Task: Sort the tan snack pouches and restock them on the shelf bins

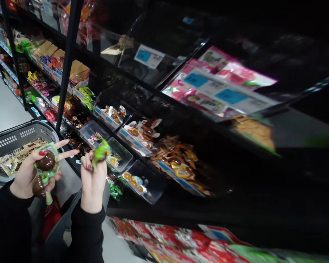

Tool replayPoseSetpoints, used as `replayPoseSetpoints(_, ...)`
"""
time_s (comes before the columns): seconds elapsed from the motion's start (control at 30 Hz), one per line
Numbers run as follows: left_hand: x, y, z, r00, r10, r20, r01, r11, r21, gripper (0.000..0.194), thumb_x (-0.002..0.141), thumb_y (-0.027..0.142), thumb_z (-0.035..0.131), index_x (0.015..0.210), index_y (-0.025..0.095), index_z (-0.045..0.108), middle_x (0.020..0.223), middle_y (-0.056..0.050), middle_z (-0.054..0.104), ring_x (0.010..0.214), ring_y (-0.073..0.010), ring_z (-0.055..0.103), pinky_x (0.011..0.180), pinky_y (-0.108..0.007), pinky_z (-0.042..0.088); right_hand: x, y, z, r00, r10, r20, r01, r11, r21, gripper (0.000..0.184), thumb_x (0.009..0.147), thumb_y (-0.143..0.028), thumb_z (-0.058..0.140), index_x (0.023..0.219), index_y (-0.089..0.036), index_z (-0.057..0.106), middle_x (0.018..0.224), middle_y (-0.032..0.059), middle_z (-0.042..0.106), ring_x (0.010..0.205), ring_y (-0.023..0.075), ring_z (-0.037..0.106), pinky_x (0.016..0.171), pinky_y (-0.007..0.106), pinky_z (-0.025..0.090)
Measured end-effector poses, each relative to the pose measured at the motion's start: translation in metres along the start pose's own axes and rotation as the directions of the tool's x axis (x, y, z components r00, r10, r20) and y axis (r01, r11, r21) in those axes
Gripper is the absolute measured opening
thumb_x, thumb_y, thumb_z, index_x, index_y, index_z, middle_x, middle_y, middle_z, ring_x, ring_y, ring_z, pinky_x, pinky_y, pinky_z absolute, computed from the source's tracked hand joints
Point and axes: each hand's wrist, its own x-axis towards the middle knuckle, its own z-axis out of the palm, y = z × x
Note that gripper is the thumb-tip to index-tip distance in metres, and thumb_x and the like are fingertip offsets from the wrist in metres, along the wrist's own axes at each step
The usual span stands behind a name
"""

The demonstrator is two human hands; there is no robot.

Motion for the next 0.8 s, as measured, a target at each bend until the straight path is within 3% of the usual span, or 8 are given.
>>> replayPoseSetpoints(0.07,0.0,0.004,0.0,0.999,0.038,-0.037,-0.038,0.999,0.008,0.042,0.073,0.027,0.054,0.112,0.018,0.066,0.114,-0.018,0.068,0.052,-0.0193,0.064,0.031,-0.028,0.049,-0.003,-0.004,-0.003,0.98,0.15,0.132,-0.18,0.948,0.263,0.013,0.083,-0.008,0.056,0.074,-0.018,0.055,0.052,-0.0117,0.048,0.038,0.0003,0.039,0.042,0.011,0.034)
replayPoseSetpoints(0.17,0.001,0.008,-0.003,0.991,0.079,-0.108,-0.077,0.997,0.024,0.042,0.074,0.027,0.053,0.111,0.014,0.066,0.115,-0.019,0.067,0.052,-0.0185,0.064,0.03,-0.027,0.049,-0.009,-0.005,-0.009,0.946,0.193,0.259,-0.298,0.832,0.468,0.026,0.091,-0.005,0.04,0.072,-0.02,0.05,0.047,-0.0122,0.042,0.035,0.001,0.04,0.038,0.01,0.032)
replayPoseSetpoints(0.43,-0.001,0.017,-0.007,0.98,0.077,-0.181,-0.07,0.997,0.04,0.038,0.082,0.023,0.045,0.116,0.015,0.06,0.106,-0.014,0.069,0.055,-0.0167,0.064,0.036,-0.027,0.054,-0.012,0.002,-0.009,0.91,0.184,0.373,-0.381,0.728,0.57,0.022,0.09,-0.004,0.043,0.076,-0.019,0.048,0.051,-0.0119,0.036,0.037,0.0009,0.034,0.041,0.012,0.027)
replayPoseSetpoints(0.57,-0.001,0.019,-0.003,0.974,0.073,-0.214,-0.064,0.997,0.048,0.033,0.084,0.021,0.041,0.109,0.012,0.062,0.102,-0.014,0.07,0.054,-0.0162,0.064,0.036,-0.027,0.054,-0.007,0.0,-0.005,0.878,-0.008,0.478,-0.333,0.707,0.624,0.022,0.09,-0.009,0.048,0.072,-0.02,0.05,0.058,-0.0098,0.032,0.039,0.0012,0.022,0.04,0.015,0.017)
replayPoseSetpoints(0.67,-0.001,0.018,-0.001,0.966,0.072,-0.25,-0.06,0.997,0.057,0.033,0.085,0.02,0.039,0.106,0.011,0.063,0.099,-0.015,0.07,0.052,-0.0167,0.064,0.034,-0.028,0.053,-0.003,0.0,-0.004,0.78,-0.174,0.6,-0.343,0.684,0.644,0.026,0.09,-0.014,0.05,0.065,-0.02,0.053,0.061,-0.0085,0.032,0.037,-0.0005,0.019,0.038,0.014,0.014)
replayPoseSetpoints(0.73,-0.001,0.018,0.001,0.965,0.086,-0.25,-0.073,0.995,0.062,0.033,0.085,0.019,0.039,0.105,0.01,0.064,0.097,-0.015,0.071,0.052,-0.0169,0.064,0.035,-0.027,0.053,-0.003,0.001,-0.003,0.721,-0.216,0.658,-0.352,0.704,0.617,0.024,0.087,-0.016,0.056,0.064,-0.021,0.055,0.062,-0.008,0.034,0.036,-0.0012,0.022,0.035,0.013,0.017)
replayPoseSetpoints(0.8,-0.002,0.017,0.002,0.968,0.103,-0.231,-0.09,0.994,0.065,0.032,0.085,0.017,0.04,0.103,0.009,0.065,0.095,-0.015,0.072,0.053,-0.0171,0.064,0.036,-0.026,0.053,-0.003,0.003,-0.001,0.692,-0.227,0.685,-0.321,0.753,0.574,0.021,0.083,-0.018,0.062,0.064,-0.023,0.057,0.063,-0.0079,0.035,0.034,-0.0014,0.024,0.033,0.011,0.017)
